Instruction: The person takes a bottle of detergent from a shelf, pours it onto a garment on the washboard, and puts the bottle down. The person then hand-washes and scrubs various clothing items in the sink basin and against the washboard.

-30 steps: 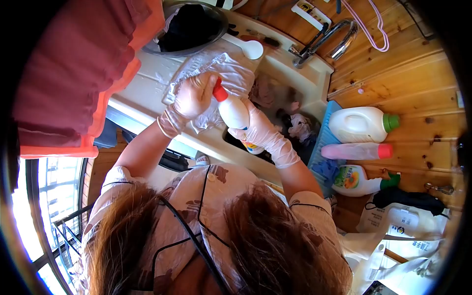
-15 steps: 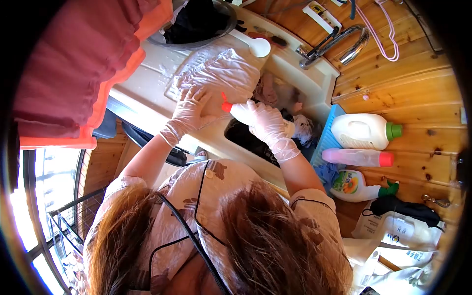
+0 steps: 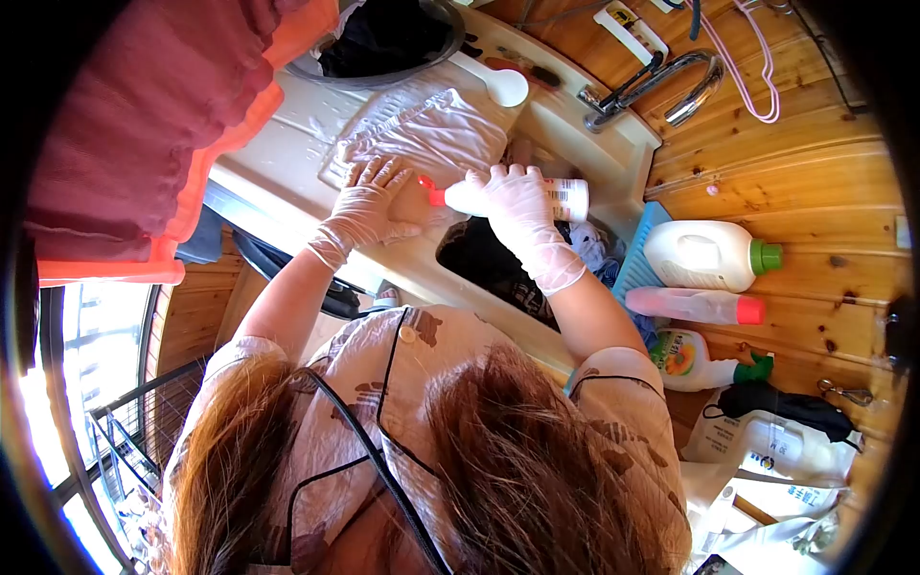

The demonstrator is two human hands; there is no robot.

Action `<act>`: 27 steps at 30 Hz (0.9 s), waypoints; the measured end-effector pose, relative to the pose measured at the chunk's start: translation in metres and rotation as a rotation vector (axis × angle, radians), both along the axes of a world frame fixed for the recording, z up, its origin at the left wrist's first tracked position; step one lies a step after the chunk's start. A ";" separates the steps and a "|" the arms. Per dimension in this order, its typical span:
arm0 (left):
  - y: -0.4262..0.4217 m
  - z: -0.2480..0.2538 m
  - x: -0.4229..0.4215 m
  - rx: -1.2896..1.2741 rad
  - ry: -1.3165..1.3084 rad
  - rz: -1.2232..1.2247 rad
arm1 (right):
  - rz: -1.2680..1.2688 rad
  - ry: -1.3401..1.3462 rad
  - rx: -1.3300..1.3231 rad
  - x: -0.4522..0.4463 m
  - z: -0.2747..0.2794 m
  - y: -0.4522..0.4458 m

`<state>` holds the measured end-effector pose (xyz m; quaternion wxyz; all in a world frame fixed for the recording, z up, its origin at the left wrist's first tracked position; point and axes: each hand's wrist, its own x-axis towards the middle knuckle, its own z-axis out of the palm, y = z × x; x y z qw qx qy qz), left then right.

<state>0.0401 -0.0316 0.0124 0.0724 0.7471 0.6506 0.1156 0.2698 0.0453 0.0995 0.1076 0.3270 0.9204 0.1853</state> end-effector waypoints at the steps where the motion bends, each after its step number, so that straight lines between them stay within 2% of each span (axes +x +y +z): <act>1: 0.000 0.000 0.000 -0.004 -0.008 -0.002 | 0.009 -0.008 0.011 -0.003 0.002 0.001; 10: 0.000 -0.001 -0.003 -0.009 -0.002 -0.003 | 0.087 -0.043 0.061 -0.005 0.005 0.004; 17: 0.002 0.006 -0.005 -0.059 -0.003 -0.015 | 0.027 -0.001 0.018 -0.006 0.001 0.004; 20: 0.003 0.002 -0.009 -0.057 -0.025 -0.018 | -0.101 0.160 -0.150 0.004 -0.005 0.013; 24: -0.004 0.016 -0.017 -0.055 0.035 0.019 | -0.072 0.634 -0.393 0.028 -0.038 0.023; 27: -0.013 0.016 -0.033 -0.068 0.034 0.075 | -0.268 1.054 -0.929 0.030 -0.054 0.039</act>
